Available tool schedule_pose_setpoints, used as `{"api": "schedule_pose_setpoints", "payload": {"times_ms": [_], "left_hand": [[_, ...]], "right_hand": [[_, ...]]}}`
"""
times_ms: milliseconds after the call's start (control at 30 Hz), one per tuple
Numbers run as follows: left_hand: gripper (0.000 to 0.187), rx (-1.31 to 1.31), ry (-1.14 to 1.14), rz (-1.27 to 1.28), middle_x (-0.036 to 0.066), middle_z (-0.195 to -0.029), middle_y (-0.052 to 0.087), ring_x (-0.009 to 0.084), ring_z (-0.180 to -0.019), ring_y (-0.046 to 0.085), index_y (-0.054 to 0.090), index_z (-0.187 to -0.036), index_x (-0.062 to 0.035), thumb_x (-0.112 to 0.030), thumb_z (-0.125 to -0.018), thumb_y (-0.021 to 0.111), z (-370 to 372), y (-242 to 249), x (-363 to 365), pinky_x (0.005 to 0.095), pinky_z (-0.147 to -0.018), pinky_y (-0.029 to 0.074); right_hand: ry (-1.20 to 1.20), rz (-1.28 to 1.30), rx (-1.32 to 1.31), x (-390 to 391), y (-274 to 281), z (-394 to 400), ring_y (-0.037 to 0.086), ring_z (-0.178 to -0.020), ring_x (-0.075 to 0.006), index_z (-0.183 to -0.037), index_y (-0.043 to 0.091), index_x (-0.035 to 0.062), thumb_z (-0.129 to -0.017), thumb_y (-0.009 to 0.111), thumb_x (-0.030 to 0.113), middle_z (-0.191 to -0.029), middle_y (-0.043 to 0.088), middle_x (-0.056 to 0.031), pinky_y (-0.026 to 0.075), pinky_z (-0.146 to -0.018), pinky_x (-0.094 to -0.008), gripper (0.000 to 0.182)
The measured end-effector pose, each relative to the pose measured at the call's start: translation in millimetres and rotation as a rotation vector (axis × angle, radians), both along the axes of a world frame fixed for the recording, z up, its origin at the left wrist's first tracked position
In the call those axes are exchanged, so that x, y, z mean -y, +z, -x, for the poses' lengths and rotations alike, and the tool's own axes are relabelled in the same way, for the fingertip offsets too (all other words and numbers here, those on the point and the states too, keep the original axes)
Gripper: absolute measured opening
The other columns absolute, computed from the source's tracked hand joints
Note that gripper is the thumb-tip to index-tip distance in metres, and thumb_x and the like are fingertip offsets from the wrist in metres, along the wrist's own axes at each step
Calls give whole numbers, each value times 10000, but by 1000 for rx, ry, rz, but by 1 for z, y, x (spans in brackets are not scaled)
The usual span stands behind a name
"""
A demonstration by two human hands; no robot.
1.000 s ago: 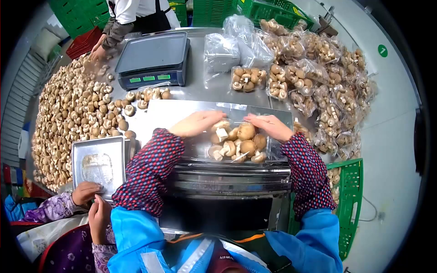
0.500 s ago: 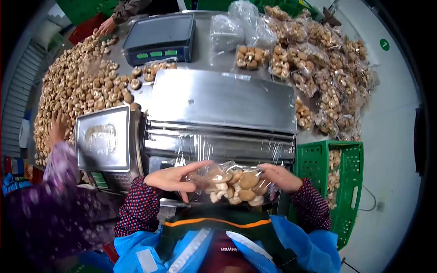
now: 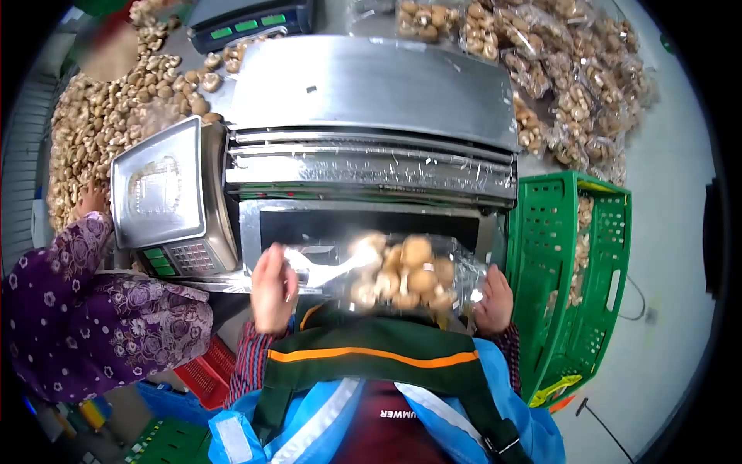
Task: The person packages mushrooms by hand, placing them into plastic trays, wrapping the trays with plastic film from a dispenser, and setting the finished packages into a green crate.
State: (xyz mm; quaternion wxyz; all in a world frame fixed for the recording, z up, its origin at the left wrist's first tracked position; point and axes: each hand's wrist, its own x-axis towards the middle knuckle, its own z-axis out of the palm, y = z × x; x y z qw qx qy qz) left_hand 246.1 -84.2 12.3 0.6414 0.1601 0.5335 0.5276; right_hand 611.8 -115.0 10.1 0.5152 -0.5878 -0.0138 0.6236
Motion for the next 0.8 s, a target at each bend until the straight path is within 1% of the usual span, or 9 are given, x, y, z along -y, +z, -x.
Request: {"api": "schedule_pose_setpoints", "payload": {"times_ms": [100,167,200,267,500,533,567,633,800], "left_hand": [[248,153,127,432,5,-472,456,64,-324,321,498,-779,-70,-243,-949,446,13,-28,69,207,-303,240],[182,195,-168,720,2,-541,522,63,-317,332,539,-796,-64,-189,-911,476,-11,-61,79,207,-289,236],[126,132,-390,639,-3,-588,513,70,-428,416,551,-859,-58,-175,-869,506,-24,-76,76,211,-355,298],[165,70,-734,433,8,-692,502,94,-585,506,547,-956,-51,-158,-832,538,-45,-98,57,227,-457,374],[369,843,-630,512,118,-1092,493,209,-905,542,436,-1197,-42,-132,-857,549,-104,3,5,317,-703,467],[403,903,-610,518,134,-1149,492,225,-950,548,420,-1232,-40,-128,-861,551,-120,15,-4,330,-738,480],[436,923,-618,493,150,-1206,490,242,-996,553,404,-1266,-39,-124,-865,552,-132,26,-15,343,-774,493],[394,904,-780,349,118,-1227,480,262,-1059,521,395,-1289,-67,-180,-922,488,-156,51,-54,356,-913,432],[147,292,-460,-265,33,-910,579,98,-790,529,521,-1009,-46,-5,-868,510,-173,83,-122,225,-729,430]], "right_hand": [[58,182,-78,64,-24,-2,367,-365,-123,-758,423,131,-944,465,265,-522,389,28,309,-340,-300,234],[1115,-37,971,131,-149,-16,538,-1009,-273,-1099,508,49,-866,548,335,-1027,563,-132,436,-837,-406,371],[1224,54,1064,127,-163,2,522,-1033,-270,-1122,495,49,-865,548,335,-1055,550,-134,421,-858,-403,388],[1144,144,810,105,-154,27,491,-1080,-263,-1167,468,48,-864,549,335,-1110,525,-138,390,-900,-397,425],[510,-218,-750,19,20,24,382,-1245,-238,-1324,375,45,-860,550,335,-1304,437,-153,283,-1046,-376,575],[569,-308,-678,2,77,17,296,-1311,-221,-1373,309,48,-892,508,325,-1394,351,-123,183,-1102,-354,589],[914,-643,-49,-10,84,12,347,-1278,-226,-1345,353,44,-943,432,335,-1342,409,-103,245,-1072,-349,503],[969,-462,302,-31,91,-17,418,-1223,-216,-1309,402,42,-957,399,361,-1274,475,-94,332,-1014,-330,475],[471,-256,226,-187,164,-156,649,-852,-240,-1230,470,81,-932,338,507,-1087,604,-128,559,-617,-337,536]]}}
